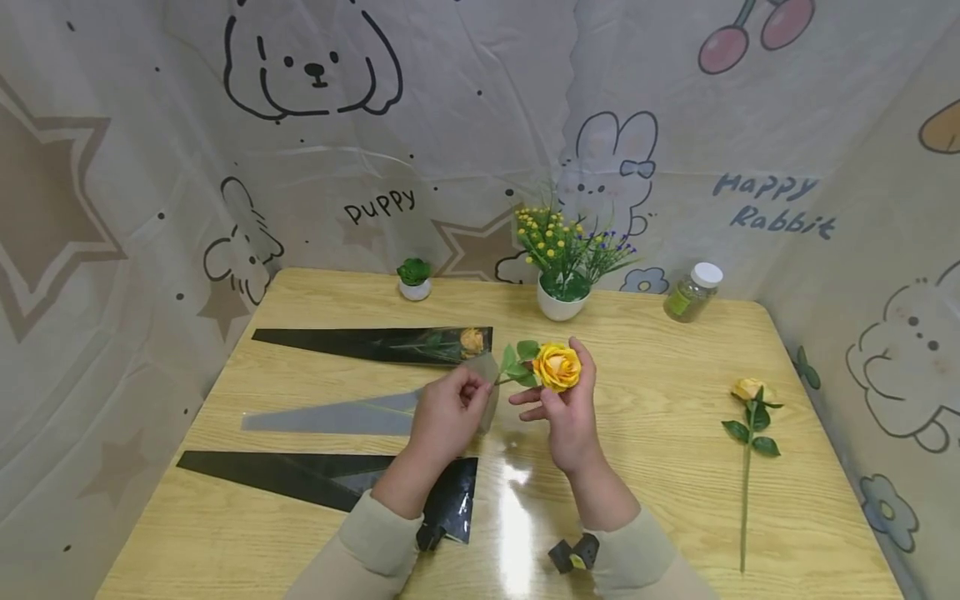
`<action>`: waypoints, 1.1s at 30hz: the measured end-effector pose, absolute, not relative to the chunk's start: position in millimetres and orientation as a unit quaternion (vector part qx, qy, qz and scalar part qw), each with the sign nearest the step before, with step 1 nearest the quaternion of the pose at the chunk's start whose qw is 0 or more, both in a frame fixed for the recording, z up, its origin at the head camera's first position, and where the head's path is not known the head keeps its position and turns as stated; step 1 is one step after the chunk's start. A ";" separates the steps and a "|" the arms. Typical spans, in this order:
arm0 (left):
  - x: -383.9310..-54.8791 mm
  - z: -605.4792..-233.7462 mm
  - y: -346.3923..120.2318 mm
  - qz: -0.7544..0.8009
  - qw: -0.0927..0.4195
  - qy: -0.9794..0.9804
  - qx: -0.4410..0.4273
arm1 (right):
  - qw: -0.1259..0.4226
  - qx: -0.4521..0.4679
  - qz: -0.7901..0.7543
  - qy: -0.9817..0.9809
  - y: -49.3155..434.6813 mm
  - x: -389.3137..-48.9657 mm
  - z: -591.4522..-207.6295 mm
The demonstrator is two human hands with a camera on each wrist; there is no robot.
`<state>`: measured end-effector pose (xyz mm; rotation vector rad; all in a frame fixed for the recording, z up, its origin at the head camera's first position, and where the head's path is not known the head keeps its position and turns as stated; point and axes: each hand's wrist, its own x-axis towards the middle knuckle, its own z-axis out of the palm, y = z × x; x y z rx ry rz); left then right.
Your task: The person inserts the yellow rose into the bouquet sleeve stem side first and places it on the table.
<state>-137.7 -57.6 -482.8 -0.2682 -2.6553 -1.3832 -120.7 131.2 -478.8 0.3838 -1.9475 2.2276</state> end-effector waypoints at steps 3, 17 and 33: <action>-138.1 -483.6 -57.8 -0.462 0.064 -0.880 -0.087 | 0.113 0.153 0.702 -0.686 134.4 -121.8 -480.1; -141.0 -479.2 -57.3 -0.501 0.067 -0.861 -0.056 | 0.241 0.229 0.664 -0.670 134.3 -116.1 -479.4; -139.4 -474.5 -57.9 -0.518 0.046 -0.853 -0.047 | 0.268 0.252 0.635 -0.680 135.9 -116.7 -482.1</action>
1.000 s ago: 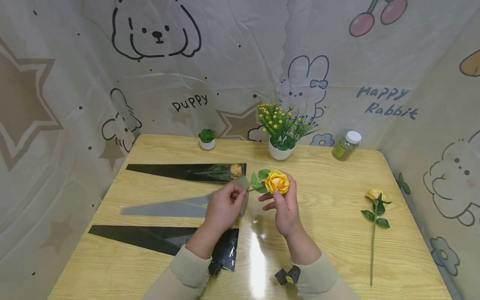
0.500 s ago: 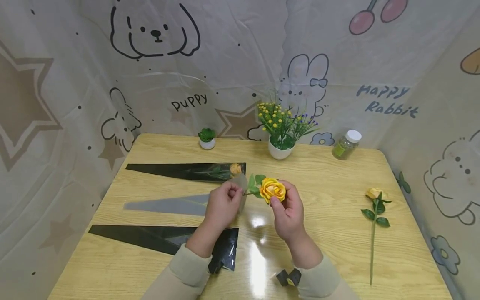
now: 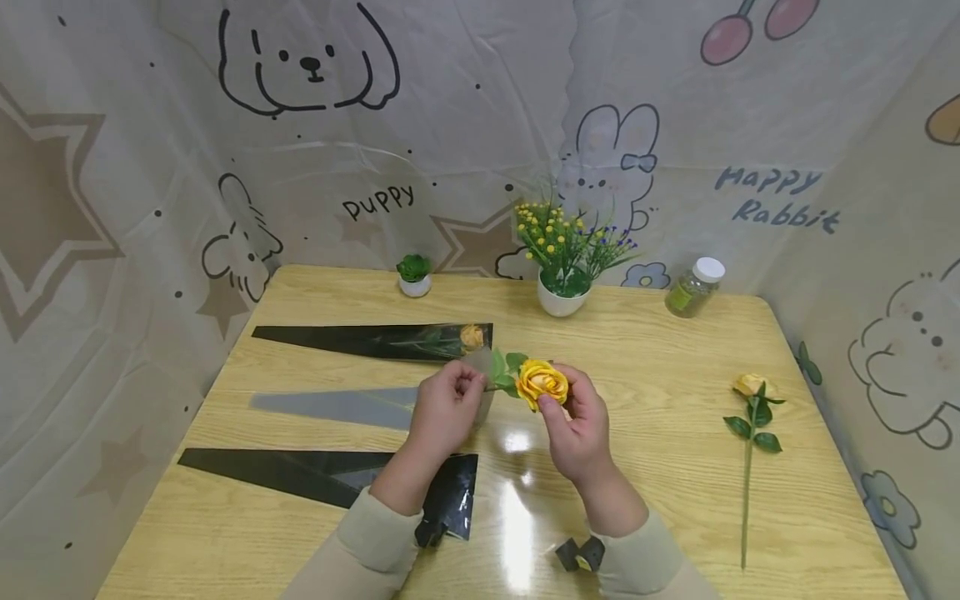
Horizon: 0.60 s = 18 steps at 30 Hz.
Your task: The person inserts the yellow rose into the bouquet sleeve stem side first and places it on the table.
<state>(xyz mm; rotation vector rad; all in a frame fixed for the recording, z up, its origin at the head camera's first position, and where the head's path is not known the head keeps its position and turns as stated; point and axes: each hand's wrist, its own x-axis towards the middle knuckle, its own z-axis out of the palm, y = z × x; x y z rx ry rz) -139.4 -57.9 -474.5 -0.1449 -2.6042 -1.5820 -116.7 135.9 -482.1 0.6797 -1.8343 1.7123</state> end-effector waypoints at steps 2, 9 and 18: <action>-139.6 -473.3 -57.1 -0.514 0.051 -0.855 -0.043 | 0.278 0.267 0.634 -0.671 136.1 -116.7 -482.5; -139.7 -471.2 -56.7 -0.509 0.050 -0.859 -0.040 | 0.254 0.278 0.626 -0.683 138.2 -118.0 -480.9; -134.7 -465.2 -53.0 -0.518 0.067 -0.851 -0.053 | 0.186 0.169 0.645 -0.721 130.7 -114.7 -480.7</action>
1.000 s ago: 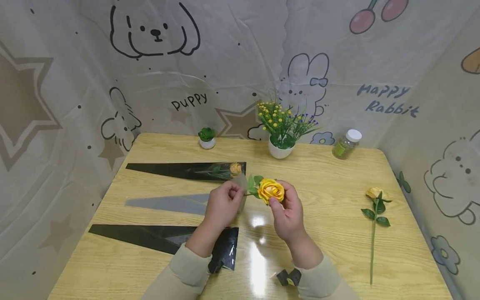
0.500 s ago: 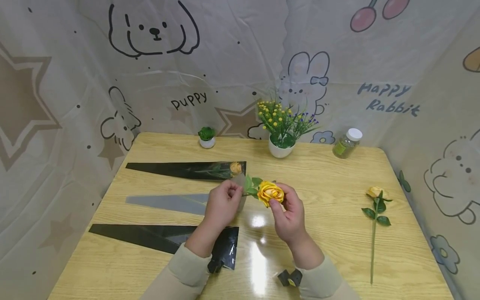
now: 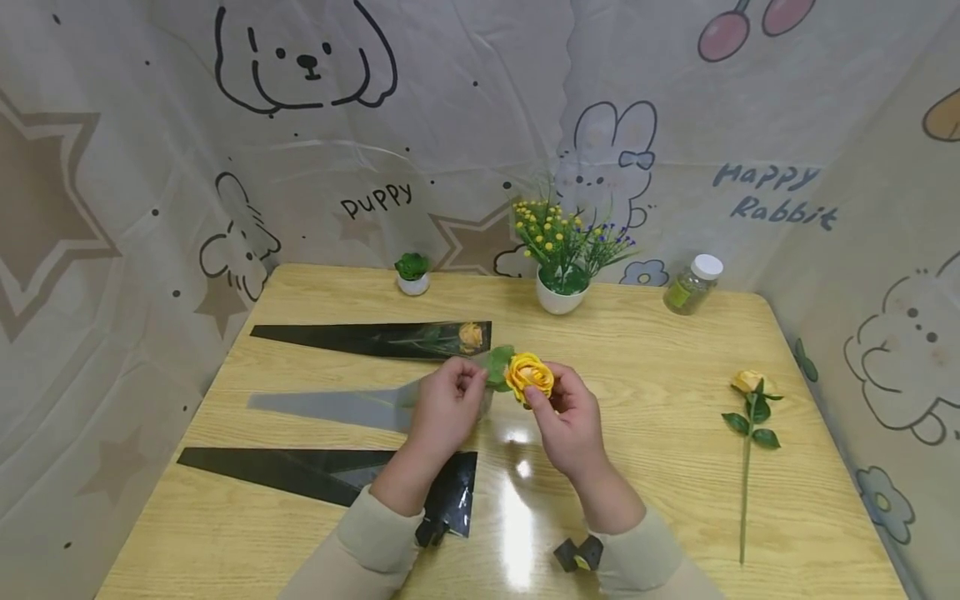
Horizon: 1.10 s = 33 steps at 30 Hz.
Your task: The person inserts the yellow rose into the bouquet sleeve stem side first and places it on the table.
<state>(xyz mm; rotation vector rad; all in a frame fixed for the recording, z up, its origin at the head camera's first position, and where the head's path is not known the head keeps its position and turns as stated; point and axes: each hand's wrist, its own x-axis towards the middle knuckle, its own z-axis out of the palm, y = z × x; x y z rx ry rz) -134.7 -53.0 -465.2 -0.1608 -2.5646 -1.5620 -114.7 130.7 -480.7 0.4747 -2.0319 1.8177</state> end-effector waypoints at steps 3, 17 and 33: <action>-131.7 -461.1 -50.0 -0.511 0.065 -0.855 -0.061 | 0.169 0.126 0.645 -0.734 125.5 -112.6 -480.1; -126.8 -461.3 -48.6 -0.516 0.078 -0.846 -0.107 | 0.187 0.080 0.646 -0.736 118.2 -112.5 -472.8; -125.8 -458.1 -51.9 -0.548 0.071 -0.826 -0.112 | 0.158 0.101 0.487 -0.853 116.4 -113.0 -483.7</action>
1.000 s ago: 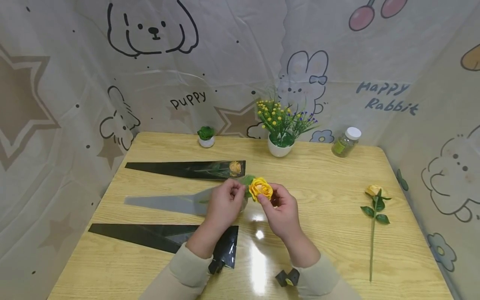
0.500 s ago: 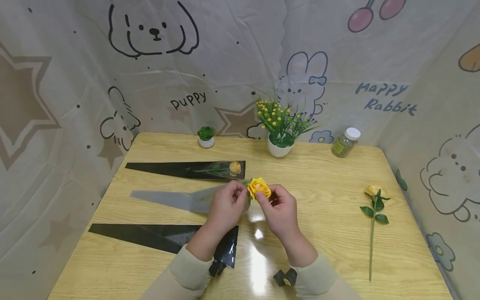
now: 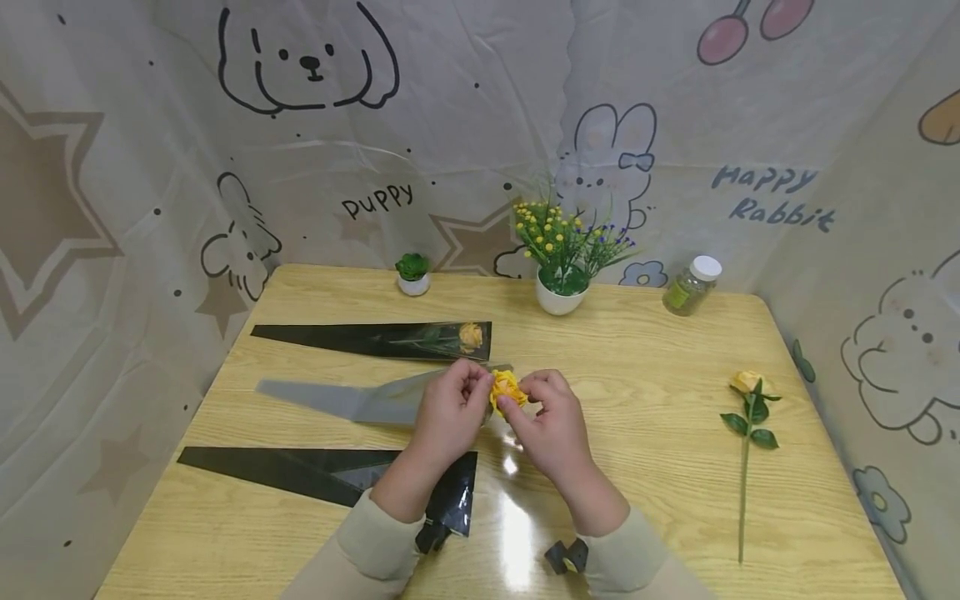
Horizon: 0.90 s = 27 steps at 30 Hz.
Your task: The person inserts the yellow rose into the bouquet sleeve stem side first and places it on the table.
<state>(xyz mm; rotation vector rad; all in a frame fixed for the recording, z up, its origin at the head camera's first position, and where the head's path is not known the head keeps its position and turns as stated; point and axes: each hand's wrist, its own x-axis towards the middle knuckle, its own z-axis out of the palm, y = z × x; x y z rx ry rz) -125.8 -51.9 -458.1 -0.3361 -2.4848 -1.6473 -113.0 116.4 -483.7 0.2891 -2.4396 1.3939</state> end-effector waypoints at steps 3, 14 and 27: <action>-126.5 -459.4 -52.4 -0.541 0.074 -0.829 -0.121 | 0.162 0.110 0.453 -0.870 115.9 -113.4 -482.4; -125.2 -456.7 -50.8 -0.503 0.035 -0.850 -0.152 | 0.147 0.063 0.410 -0.898 111.2 -119.0 -475.2; -125.4 -450.3 -52.5 -0.498 0.054 -0.854 -0.137 | 0.106 0.093 0.606 -0.783 114.0 -118.4 -492.0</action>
